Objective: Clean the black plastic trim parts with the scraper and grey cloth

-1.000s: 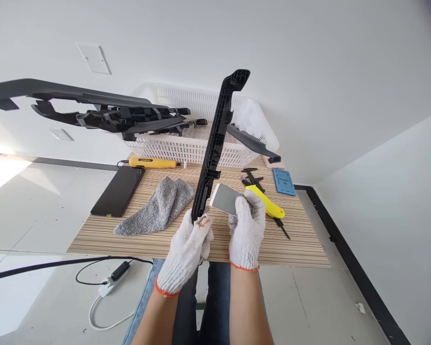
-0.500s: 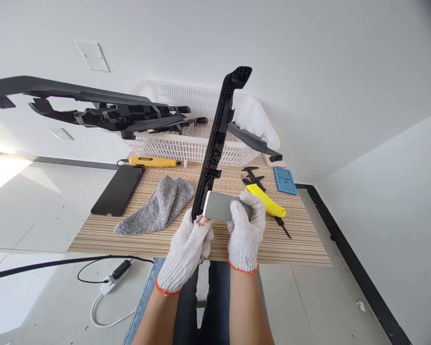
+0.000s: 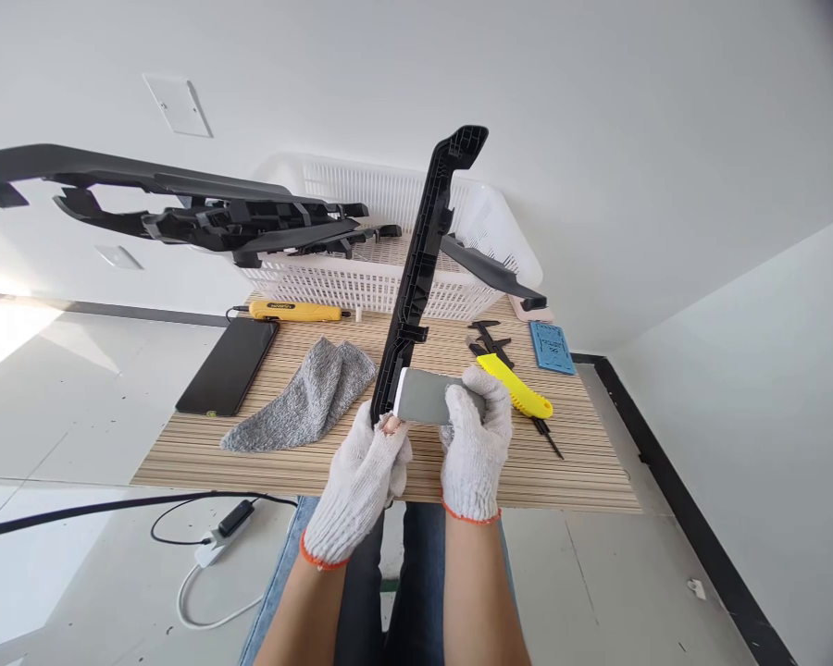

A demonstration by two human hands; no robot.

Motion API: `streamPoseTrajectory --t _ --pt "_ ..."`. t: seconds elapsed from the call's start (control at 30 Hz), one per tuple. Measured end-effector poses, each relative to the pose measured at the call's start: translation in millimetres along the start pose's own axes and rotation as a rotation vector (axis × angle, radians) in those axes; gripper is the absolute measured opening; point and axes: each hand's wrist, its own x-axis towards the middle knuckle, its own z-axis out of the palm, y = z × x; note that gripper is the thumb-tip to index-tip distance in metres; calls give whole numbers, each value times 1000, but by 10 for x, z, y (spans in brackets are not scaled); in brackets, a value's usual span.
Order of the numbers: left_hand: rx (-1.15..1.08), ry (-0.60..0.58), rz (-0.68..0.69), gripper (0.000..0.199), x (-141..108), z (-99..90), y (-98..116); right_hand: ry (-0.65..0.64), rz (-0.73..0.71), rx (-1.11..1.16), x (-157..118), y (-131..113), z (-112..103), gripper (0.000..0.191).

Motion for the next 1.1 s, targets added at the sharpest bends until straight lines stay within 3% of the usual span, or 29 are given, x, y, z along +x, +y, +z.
streamPoseTrajectory --t 0.47,0.8,0.9,1.03,1.1 --pt "-5 -33 103 41 38 -39 -92 -98 -23 -45 13 39 4 42" --pt "-22 -40 68 31 71 -71 -162 -255 -121 -110 40 107 10 37" --pt "-15 -40 59 31 77 -57 -152 -204 -130 -86 33 93 58 40" --pt "4 -33 70 32 59 -39 -114 15 -90 -28 41 57 99 49" --pt "13 -20 68 32 40 -36 -88 63 -98 37 48 38 95 49"
